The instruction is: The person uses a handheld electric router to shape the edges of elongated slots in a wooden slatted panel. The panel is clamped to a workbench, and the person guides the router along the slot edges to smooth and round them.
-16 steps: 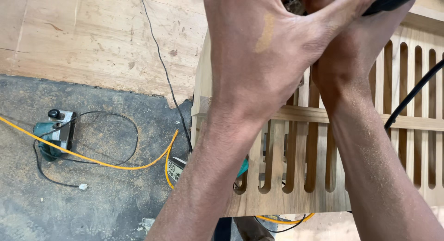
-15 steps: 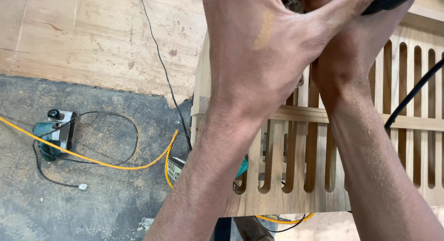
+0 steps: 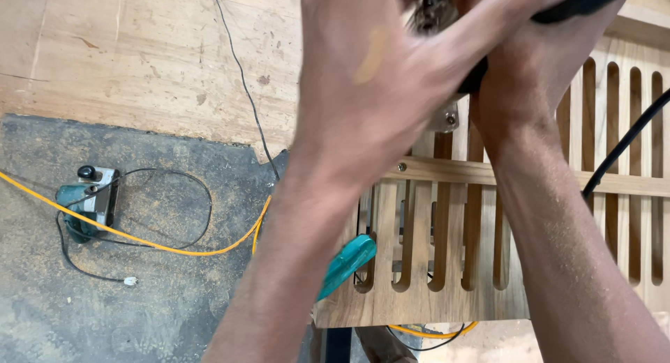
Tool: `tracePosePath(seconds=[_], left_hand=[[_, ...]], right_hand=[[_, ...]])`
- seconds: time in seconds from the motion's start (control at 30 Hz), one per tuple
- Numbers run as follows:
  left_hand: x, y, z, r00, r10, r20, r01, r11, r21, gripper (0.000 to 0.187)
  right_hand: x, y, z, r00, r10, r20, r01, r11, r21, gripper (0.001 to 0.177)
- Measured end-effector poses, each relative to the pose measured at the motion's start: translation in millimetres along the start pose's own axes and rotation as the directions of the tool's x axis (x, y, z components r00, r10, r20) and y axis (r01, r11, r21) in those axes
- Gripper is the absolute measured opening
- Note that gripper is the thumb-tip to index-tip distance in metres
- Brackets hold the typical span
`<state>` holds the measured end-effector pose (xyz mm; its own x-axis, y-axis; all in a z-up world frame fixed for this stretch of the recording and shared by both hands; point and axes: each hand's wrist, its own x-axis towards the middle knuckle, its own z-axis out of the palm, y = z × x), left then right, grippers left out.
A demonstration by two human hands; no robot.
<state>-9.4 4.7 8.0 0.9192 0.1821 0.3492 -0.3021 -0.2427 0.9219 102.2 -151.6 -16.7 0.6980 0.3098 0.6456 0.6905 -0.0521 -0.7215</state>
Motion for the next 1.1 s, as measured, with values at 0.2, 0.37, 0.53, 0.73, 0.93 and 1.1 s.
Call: tracePosePath(seconds=[0.2, 0.37, 0.53, 0.73, 0.93, 1.1], left_hand=[[-9.5, -20.9, -21.6, 0.973, -0.042, 0.225, 0.051, 0.998, -0.038, 0.092], [-15.3, -47.0, -8.7, 0.95, -0.111, 0.291, 0.05, 0.977, 0.209, 0.094], [-13.9, -49.2, -6.0, 0.946, -0.132, 0.296, 0.059, 0.968, 0.243, 0.093], [-12.1, -56.0, -7.2, 0.966, -0.054, 0.253, 0.008, 0.984, 0.179, 0.086], [-13.2, -57.9, -6.3, 0.969, -0.044, 0.242, -0.005, 0.98, 0.198, 0.086], [-11.0, -57.6, -8.7, 0.968, -0.057, 0.246, 0.007, 0.98, 0.199, 0.088]], right_hand=[[2.8, -24.9, 8.2, 0.999, 0.019, 0.043, -0.02, 1.0, 0.004, 0.018], [1.2, -26.2, 10.1, 0.999, 0.043, 0.019, -0.044, 0.999, 0.002, 0.017], [-11.0, -18.0, 10.3, 0.999, 0.024, -0.023, -0.022, 0.998, 0.061, 0.032], [-21.2, -22.1, 14.0, 0.993, 0.105, -0.057, -0.104, 0.995, 0.012, 0.034], [-26.0, -22.7, 7.7, 0.989, 0.147, -0.007, -0.147, 0.987, -0.067, 0.025], [-34.6, -13.7, 0.9, 0.965, 0.256, 0.062, -0.24, 0.952, -0.19, 0.023]])
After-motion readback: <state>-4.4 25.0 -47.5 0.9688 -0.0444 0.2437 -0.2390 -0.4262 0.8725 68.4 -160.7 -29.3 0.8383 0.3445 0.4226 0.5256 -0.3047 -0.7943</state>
